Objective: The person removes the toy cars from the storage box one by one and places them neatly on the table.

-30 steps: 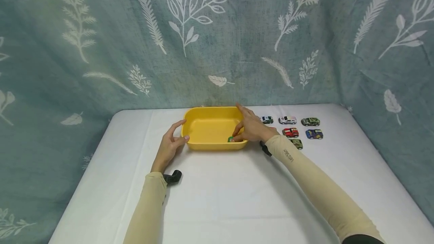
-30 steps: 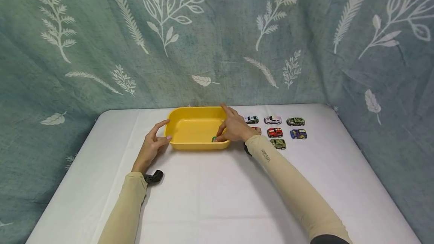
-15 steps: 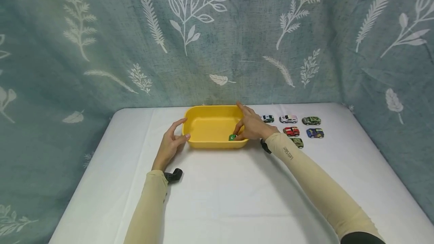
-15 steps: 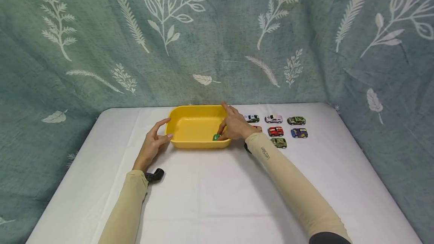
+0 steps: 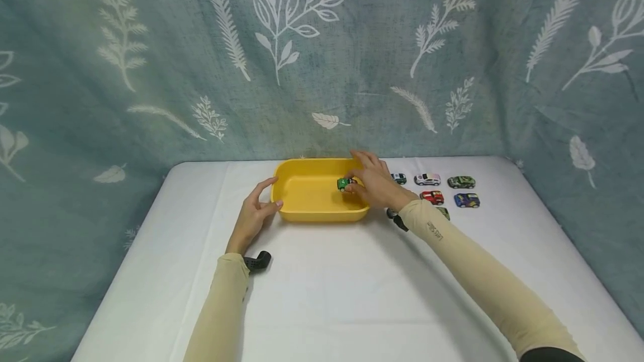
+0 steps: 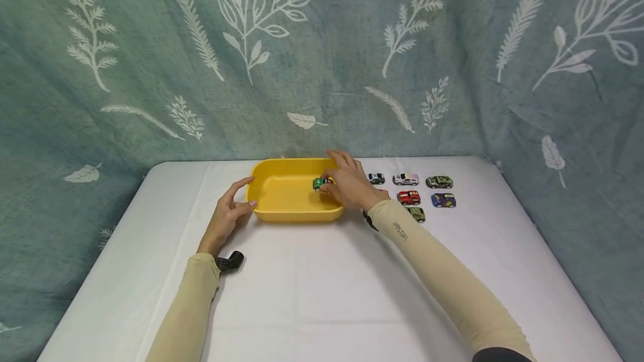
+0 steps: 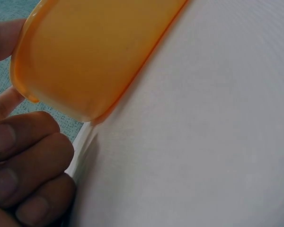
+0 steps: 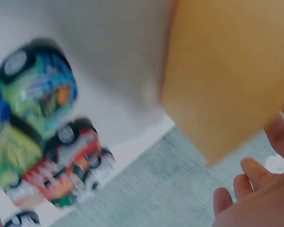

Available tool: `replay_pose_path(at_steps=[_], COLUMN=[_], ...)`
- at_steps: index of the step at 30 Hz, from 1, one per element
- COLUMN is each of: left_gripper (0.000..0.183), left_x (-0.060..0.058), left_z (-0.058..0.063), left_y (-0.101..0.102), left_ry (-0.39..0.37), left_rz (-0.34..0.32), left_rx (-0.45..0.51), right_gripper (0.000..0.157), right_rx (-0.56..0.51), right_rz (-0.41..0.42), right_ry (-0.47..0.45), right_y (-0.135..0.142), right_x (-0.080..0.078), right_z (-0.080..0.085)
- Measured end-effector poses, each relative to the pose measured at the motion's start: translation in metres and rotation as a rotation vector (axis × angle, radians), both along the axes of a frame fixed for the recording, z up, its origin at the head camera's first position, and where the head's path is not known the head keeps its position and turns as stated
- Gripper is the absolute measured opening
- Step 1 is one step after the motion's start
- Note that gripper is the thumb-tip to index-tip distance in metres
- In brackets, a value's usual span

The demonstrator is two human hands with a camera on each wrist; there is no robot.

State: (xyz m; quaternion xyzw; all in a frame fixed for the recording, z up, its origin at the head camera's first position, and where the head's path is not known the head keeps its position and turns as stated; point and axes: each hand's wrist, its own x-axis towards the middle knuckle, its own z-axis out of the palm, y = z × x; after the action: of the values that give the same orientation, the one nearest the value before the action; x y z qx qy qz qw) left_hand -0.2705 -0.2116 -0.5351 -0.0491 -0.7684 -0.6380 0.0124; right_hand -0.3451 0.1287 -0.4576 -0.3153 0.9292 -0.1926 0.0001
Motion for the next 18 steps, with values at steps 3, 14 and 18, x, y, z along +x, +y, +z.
replay_pose_path(at_steps=[3, 14, 18], left_gripper=[0.064, 0.065, 0.064], left_x=[0.000, 0.001, 0.000], left_z=[0.000, -0.001, -0.001], left_y=[0.000, 0.001, 0.002], left_ry=[-0.004, 0.008, 0.011], left_rz=[-0.001, 0.004, 0.003], left_rx=[-0.003, -0.013, -0.016], right_gripper=[0.034, 0.039, 0.039], right_rx=[-0.008, 0.051, 0.070], right_rz=[-0.003, -0.061, -0.106], right_ry=[0.066, 0.068, 0.027], right_y=[0.004, 0.045, 0.062], right_x=[0.002, 0.008, 0.007], right_z=[0.010, 0.025, 0.027])
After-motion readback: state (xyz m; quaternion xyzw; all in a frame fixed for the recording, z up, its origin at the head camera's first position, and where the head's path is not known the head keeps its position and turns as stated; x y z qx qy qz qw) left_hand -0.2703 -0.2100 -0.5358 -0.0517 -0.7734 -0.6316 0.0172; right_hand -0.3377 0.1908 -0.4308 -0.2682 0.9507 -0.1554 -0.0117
